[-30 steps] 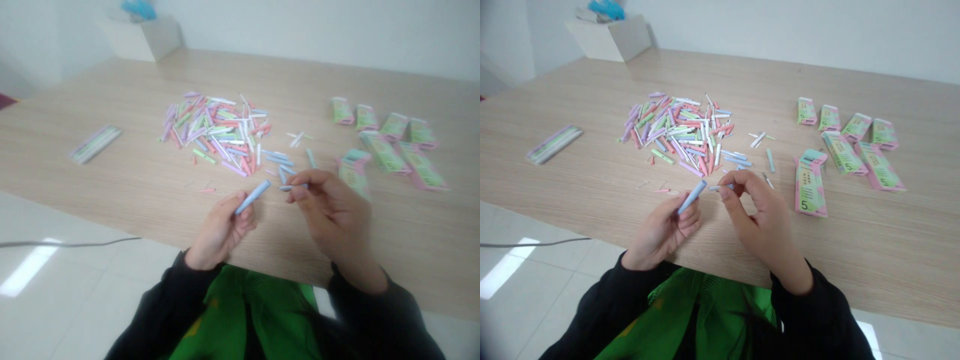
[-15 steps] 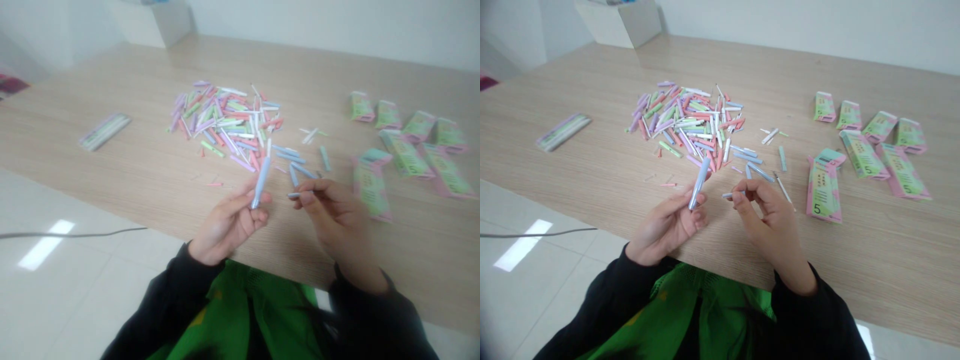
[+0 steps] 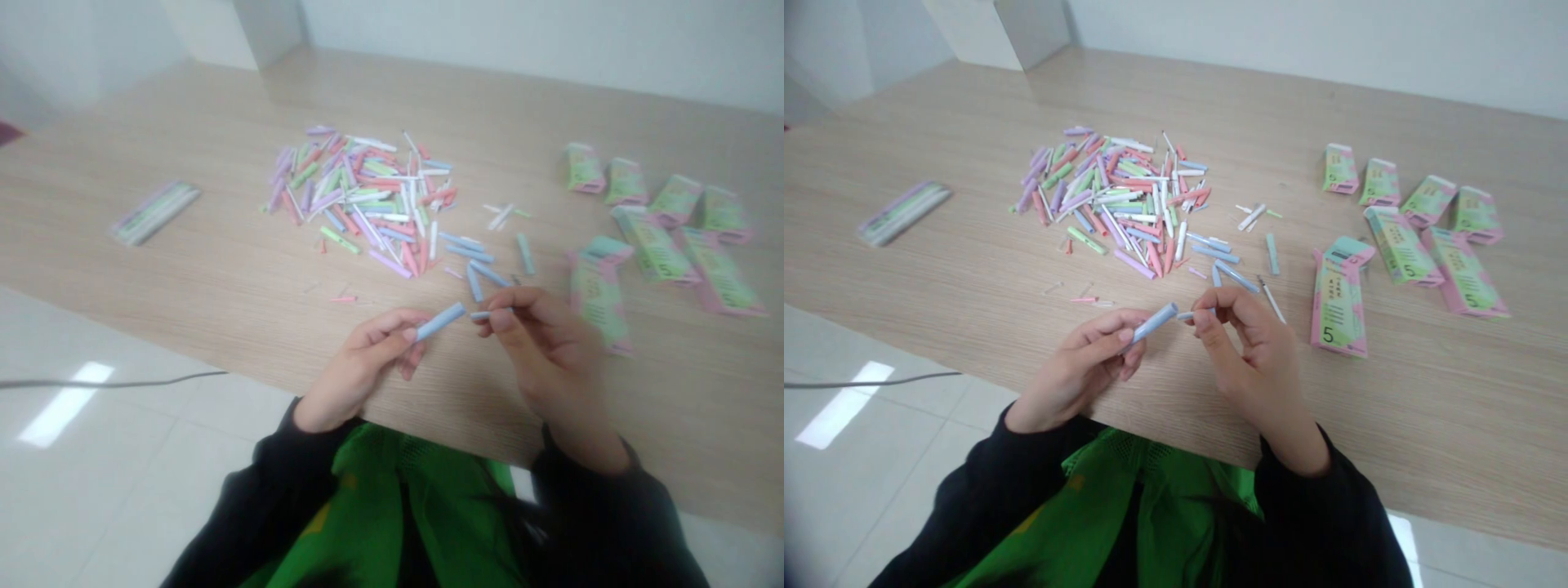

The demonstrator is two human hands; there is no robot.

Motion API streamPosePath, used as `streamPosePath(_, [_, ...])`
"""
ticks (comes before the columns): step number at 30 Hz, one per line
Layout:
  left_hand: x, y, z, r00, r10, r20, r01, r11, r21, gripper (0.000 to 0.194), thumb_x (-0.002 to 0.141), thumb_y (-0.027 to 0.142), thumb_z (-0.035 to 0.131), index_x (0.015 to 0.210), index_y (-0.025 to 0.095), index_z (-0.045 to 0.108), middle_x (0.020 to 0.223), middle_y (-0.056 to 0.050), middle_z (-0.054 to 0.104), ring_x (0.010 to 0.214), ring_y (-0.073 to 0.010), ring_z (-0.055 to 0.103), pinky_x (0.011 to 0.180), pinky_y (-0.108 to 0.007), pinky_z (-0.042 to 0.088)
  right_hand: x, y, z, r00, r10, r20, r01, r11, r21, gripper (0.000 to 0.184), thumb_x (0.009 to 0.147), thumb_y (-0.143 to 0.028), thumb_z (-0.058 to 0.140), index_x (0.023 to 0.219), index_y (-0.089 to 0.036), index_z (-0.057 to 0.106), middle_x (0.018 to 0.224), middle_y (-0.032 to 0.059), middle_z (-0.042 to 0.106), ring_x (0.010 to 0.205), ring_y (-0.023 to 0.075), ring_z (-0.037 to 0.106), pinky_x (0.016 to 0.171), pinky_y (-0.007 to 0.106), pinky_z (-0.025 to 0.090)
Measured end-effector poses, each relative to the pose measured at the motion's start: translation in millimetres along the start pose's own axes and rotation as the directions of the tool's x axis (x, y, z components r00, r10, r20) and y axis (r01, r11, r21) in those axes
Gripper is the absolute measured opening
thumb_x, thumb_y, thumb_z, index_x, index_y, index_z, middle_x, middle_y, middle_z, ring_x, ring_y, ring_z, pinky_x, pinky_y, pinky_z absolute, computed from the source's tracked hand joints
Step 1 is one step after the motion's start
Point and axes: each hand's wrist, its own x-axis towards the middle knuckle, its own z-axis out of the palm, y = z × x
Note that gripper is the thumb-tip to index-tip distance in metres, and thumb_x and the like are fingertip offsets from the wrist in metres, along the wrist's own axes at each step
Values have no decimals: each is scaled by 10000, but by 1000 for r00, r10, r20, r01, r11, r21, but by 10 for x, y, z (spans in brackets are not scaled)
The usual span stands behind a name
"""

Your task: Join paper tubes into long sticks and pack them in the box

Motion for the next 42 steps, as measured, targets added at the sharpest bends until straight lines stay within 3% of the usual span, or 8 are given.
streamPosePath(4, [0, -36, -46, 999, 11, 53, -16, 996, 90, 224, 945, 292, 678, 1110, 173, 771, 716, -1, 593, 632, -110, 487, 618, -243, 392, -18, 37, -4, 1000, -9, 13, 10, 998, -60, 78, 994, -309, 631, 964, -259, 682, 852, 8, 700, 781, 175, 675, 764, 332, 542])
streamPosePath(11, [2, -38, -43, 998, -21, 57, 18, 998, 53, 193, 935, 292, 680, 1063, 178, 768, 702, 5, 575, 618, -111, 465, 604, -246, 364, 0, 40, -43, 999, -33, -2, 33, 991, -128, 50, 990, -267, 621, 964, -265, 663, 856, -1, 688, 795, 174, 669, 768, 324, 519])
streamPosePath(16, [-1, -35, -17, 993, -71, 93, 74, 997, -32, 180, 924, 267, 696, 1059, 166, 759, 707, 0, 589, 632, -110, 503, 620, -244, 383, 55, -1, -46, 982, -124, 143, 148, 974, -173, 71, 971, -202, 636, 954, -267, 658, 842, -17, 696, 769, 154, 660, 747, 296, 537])
streamPosePath(21, [14, -39, 21, 992, -70, 102, 81, 992, -101, 192, 916, 262, 714, 1072, 154, 745, 746, -16, 616, 689, -122, 539, 676, -254, 402, 106, -15, -44, 958, -256, 130, 277, 943, -184, 135, 982, -205, 647, 1037, -290, 737, 963, 21, 733, 913, 191, 691, 797, 330, 563])
streamPosePath(27, [47, -45, 40, 988, -52, 147, 78, 981, -178, 228, 912, 255, 710, 1106, 137, 729, 741, -19, 620, 697, -128, 548, 692, -264, 396, 131, -68, -25, 922, -296, 251, 333, 935, -121, 337, 1009, -183, 591, 1311, -297, 688, 1056, 34, 714, 984, 177, 675, 867, 323, 559])
streamPosePath(31, [79, 3, 33, 985, -10, 173, 50, 971, -232, 265, 911, 266, 718, 1149, 148, 722, 756, -30, 645, 715, -146, 583, 696, -277, 411, 103, -87, -11, 954, -243, 176, 264, 959, -106, 471, 993, -174, 601, 1437, -329, 580, 1084, 22, 701, 883, 165, 659, 846, 345, 565])
streamPosePath(35, [108, 109, 36, 976, 39, 214, 12, 973, -231, 278, 928, 283, 716, 1170, 150, 747, 807, -49, 684, 751, -151, 615, 706, -273, 428, 86, -107, -6, 979, -191, 75, 196, 978, -67, 380, 979, -150, 605, 1332, -288, 637, 1022, 24, 683, 841, 167, 645, 797, 357, 565])
streamPosePath(42, [122, 117, 45, 967, 104, 233, -65, 983, -169, 207, 952, 287, 702, 1116, 183, 776, 832, -42, 718, 782, -129, 641, 719, -243, 443, 105, -180, 78, 969, -245, -14, 246, 965, 92, 420, 941, -127, 642, 1332, -268, 583, 1091, 30, 654, 868, 153, 654, 766, 326, 578])
